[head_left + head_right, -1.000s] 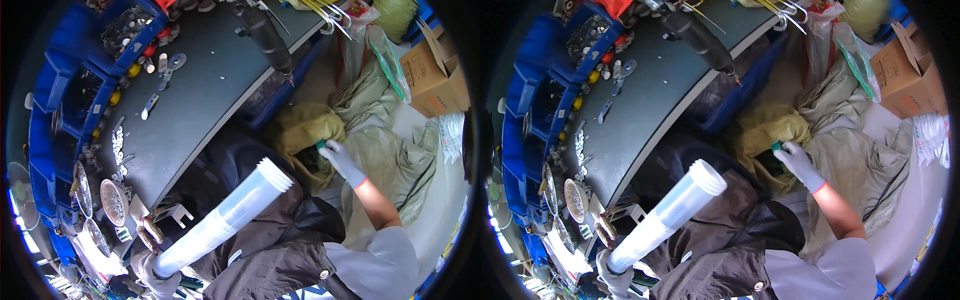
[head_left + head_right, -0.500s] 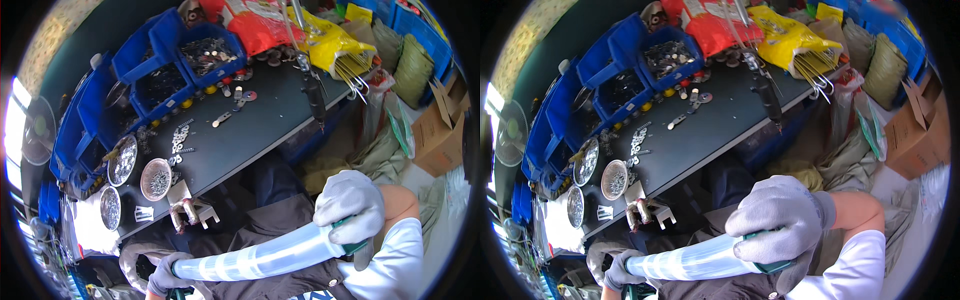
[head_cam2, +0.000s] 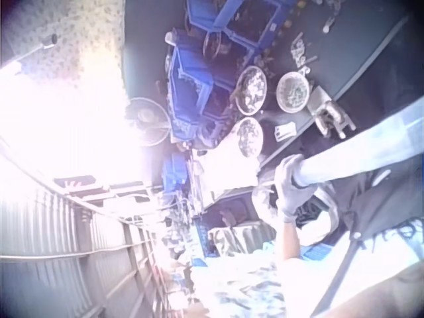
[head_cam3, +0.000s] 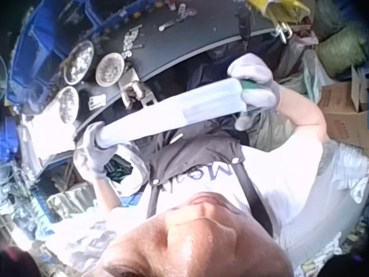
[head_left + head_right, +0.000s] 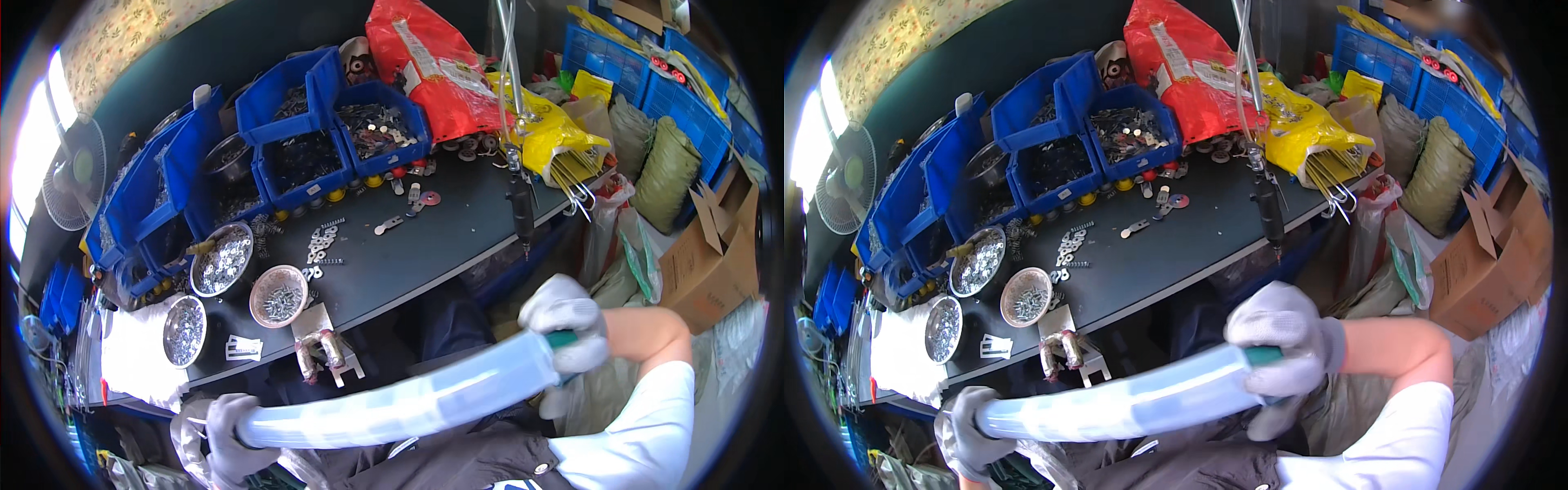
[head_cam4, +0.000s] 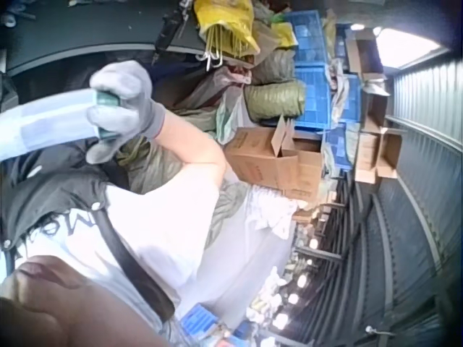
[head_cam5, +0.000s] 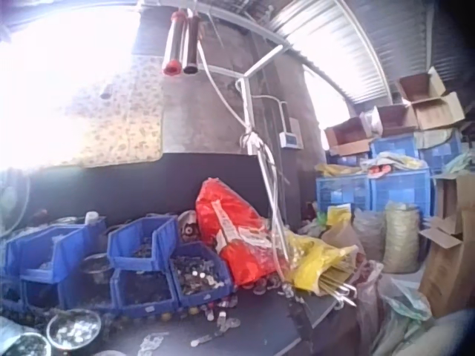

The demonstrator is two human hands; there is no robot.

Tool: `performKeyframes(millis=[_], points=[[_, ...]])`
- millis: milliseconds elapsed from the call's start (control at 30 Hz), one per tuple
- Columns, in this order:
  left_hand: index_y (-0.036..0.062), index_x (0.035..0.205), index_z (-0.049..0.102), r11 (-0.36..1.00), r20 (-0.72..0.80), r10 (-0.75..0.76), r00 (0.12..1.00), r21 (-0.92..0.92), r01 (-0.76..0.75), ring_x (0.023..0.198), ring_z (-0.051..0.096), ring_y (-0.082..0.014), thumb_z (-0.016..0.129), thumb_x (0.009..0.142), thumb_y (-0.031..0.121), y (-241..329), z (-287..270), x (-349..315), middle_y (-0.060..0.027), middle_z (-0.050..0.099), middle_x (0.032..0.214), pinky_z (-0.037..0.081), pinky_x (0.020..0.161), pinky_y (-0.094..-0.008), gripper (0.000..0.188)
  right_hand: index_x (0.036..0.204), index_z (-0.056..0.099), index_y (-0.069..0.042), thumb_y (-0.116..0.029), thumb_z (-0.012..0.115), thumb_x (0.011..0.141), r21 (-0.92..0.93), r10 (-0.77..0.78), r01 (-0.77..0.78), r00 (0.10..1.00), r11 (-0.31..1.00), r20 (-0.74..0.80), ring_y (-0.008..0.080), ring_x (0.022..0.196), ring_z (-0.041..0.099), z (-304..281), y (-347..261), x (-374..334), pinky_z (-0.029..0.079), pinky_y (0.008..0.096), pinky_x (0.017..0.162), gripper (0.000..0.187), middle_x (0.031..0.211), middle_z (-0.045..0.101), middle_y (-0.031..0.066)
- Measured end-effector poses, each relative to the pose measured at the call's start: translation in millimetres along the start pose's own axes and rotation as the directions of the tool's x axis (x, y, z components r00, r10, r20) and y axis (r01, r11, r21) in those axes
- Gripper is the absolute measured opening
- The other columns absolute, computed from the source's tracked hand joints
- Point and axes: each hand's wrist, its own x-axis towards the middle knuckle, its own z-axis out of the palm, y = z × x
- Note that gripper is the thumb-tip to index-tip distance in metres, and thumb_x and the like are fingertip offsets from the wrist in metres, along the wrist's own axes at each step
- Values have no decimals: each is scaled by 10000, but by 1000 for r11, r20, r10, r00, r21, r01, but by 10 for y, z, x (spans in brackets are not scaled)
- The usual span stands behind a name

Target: The person assembles hardware components by hand, using a dispensing tool to apply adhesive to plastic tubes and metal plates, then securing them together with screws and washers using an electric screwdriver.

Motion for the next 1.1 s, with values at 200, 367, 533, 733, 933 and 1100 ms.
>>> performKeyframes(millis=[200,367,533,733,933,1100], points=[[143,1081,585,786,-194,294,936,606,-121,898,533,-277,779,475,250,78,340,47,-77,570,1012,384,823,-436,646,1113,569,-36,-396,382,1017,85,800,-849,-452,-522,395,167,916,583,225,252,-94,476,296,794,416,878,616,70],[38,995,643,966,156,-121,980,-208,153,827,643,-326,809,460,168,-89,-1,2,-135,643,873,501,756,-386,574,1080,564,-21,-161,622,802,-186,136,-121,988,975,72,326,874,620,49,-289,532,504,377,801,316,1076,566,168],[95,1110,633,966,-179,-35,983,246,79,905,600,-314,828,473,196,101,258,-38,-121,614,1011,468,798,-410,673,864,601,-31,-231,519,906,-318,594,-592,798,741,-102,266,682,604,274,383,251,476,353,605,221,803,601,139],[164,1178,598,906,-42,114,993,415,-86,957,579,-303,793,537,255,373,279,132,-104,576,1111,429,847,-443,676,770,638,-55,-451,468,948,437,967,-864,-198,-250,160,181,604,613,151,567,-967,506,309,544,466,739,650,87],[22,1131,560,972,-504,-27,864,-216,-96,1002,585,-203,760,617,111,315,220,265,-95,604,1063,465,887,-308,559,1012,615,-62,-490,339,1004,690,956,-722,170,-45,239,182,708,650,662,454,-144,527,290,646,510,909,679,112],[-63,1296,477,312,-107,-280,954,-950,-15,988,583,-133,641,741,156,545,204,348,-78,614,1109,455,899,-289,619,1008,630,15,-262,326,1048,366,859,-789,508,493,-63,108,677,588,1742,319,-159,478,270,650,413,800,653,79]])
